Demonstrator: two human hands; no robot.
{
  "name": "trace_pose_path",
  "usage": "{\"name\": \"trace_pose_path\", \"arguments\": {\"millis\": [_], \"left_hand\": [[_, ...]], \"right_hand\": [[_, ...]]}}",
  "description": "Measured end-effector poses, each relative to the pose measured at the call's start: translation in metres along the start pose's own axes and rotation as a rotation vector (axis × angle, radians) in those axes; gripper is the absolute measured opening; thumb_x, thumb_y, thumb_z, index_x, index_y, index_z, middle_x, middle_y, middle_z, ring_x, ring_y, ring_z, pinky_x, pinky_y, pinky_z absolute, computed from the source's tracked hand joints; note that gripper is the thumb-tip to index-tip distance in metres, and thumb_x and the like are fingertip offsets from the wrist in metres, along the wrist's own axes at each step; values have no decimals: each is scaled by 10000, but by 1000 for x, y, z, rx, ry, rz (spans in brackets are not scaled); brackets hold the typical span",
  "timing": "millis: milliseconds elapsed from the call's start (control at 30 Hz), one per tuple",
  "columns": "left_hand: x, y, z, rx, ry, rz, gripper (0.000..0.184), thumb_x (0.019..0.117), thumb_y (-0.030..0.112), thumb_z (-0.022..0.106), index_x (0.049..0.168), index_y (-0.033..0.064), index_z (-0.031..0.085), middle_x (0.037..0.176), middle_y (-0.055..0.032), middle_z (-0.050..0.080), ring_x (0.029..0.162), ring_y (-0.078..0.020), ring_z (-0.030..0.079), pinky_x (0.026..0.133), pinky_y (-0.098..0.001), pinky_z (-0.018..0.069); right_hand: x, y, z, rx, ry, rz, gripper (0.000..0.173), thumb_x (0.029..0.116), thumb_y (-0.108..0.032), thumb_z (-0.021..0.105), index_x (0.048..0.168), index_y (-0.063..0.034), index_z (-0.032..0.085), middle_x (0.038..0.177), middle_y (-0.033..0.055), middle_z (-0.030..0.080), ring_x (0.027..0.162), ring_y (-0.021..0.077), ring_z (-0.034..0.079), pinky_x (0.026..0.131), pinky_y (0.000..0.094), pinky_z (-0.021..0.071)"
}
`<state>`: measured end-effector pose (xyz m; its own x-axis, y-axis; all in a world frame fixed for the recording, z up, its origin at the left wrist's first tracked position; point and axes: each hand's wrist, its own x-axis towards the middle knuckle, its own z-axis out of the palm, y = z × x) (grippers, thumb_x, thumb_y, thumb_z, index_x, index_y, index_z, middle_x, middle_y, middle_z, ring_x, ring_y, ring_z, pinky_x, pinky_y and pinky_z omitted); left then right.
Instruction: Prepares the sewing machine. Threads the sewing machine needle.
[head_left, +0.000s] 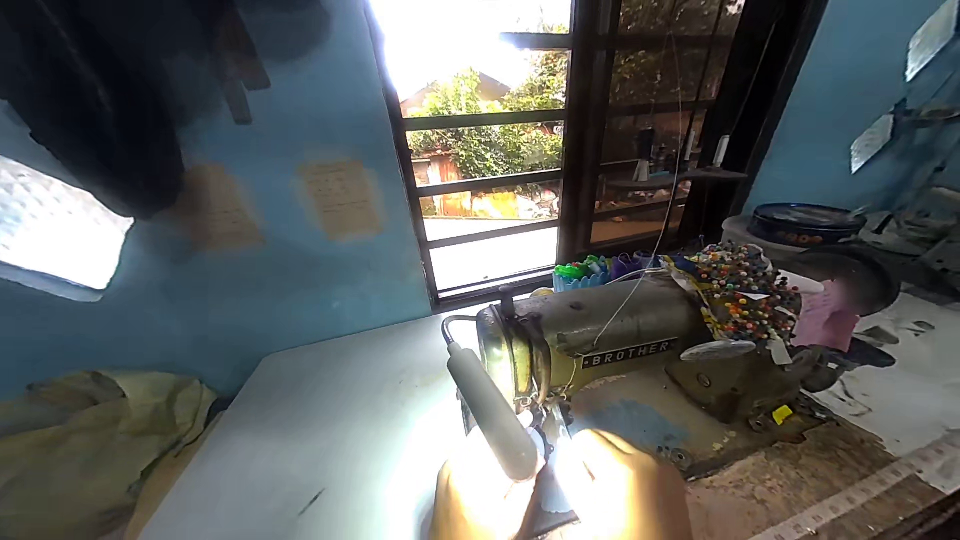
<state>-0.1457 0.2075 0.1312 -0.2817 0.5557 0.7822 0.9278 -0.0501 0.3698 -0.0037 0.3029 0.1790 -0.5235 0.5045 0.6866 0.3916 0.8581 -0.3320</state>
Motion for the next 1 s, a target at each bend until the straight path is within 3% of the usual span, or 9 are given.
{"name": "trace_pose_path", "arguments": {"millis": [133, 300, 400, 500, 600, 733, 867, 933, 1000], "left_hand": [[-1, 1, -1, 3, -9, -15, 258, 979, 283, 625, 871, 100, 772, 1070, -83, 772, 983, -142, 723, 874, -307, 572], [-3, -2, 3, -13, 21, 5, 269, 976, 289, 616, 842, 104, 759, 1073, -82, 773, 972, -136, 722, 857, -291, 572], [-2, 0, 1, 2, -12, -18, 269, 981, 286, 619, 849, 107, 769, 1111, -77, 770, 993, -145, 723, 870, -304, 571], [-2, -1, 2, 4, 3, -23, 266, 983, 293, 616, 852, 110, 760, 1120, -79, 768, 1003, -143, 721, 871, -301, 569], [-2, -2, 3, -21, 14, -16, 262, 977, 290, 628, 879, 94, 772, 1100, -95, 768, 994, -149, 724, 871, -307, 577], [6, 7, 0, -39, 9, -36, 233, 970, 234, 629, 903, 69, 780, 1044, -112, 776, 1036, -169, 718, 951, -321, 533], [1, 1, 2, -17, 8, -29, 255, 977, 278, 629, 897, 85, 776, 1043, -91, 774, 981, -143, 721, 888, -311, 564], [0, 0, 1, -4, -11, -29, 275, 984, 298, 624, 893, 87, 776, 1100, -99, 769, 1014, -156, 721, 884, -323, 569], [0, 0, 1, -17, -14, -40, 270, 978, 292, 631, 878, 82, 769, 1122, -107, 763, 1035, -163, 719, 898, -330, 569]], "right_hand": [[-7, -2, -2, -93, -227, 43, 298, 844, -214, 651, 604, -40, 632, 580, 119, 626, 549, 280, 673, 458, 476, 484], [-5, 2, 5, -52, -22, 14, 264, 839, -231, 620, 614, -94, 625, 564, 58, 605, 507, 193, 630, 421, 379, 451], [-8, 4, 9, -90, -104, 32, 308, 831, -231, 634, 570, -72, 598, 535, 89, 589, 488, 234, 637, 407, 431, 443], [-7, 1, 1, 19, -78, 38, 281, 865, -218, 626, 620, -80, 627, 565, 71, 603, 504, 203, 619, 432, 394, 445], [-3, 10, 15, -30, -23, 40, 292, 839, -245, 597, 584, -102, 593, 528, 42, 566, 468, 179, 594, 398, 374, 414], [-6, 22, 16, -37, -79, 105, 297, 854, -209, 603, 596, -62, 604, 537, 80, 577, 483, 237, 613, 413, 428, 429], [-5, 18, 14, 31, -8, 7, 271, 860, -221, 613, 628, -85, 643, 575, 55, 617, 507, 182, 630, 430, 374, 464], [-5, 17, 11, 152, -64, -87, 233, 865, -193, 647, 676, -67, 694, 620, 68, 663, 568, 191, 673, 500, 388, 528], [-5, 20, 8, 225, -131, -106, 241, 868, -178, 655, 662, -54, 672, 609, 78, 642, 559, 197, 655, 496, 400, 510]]}}
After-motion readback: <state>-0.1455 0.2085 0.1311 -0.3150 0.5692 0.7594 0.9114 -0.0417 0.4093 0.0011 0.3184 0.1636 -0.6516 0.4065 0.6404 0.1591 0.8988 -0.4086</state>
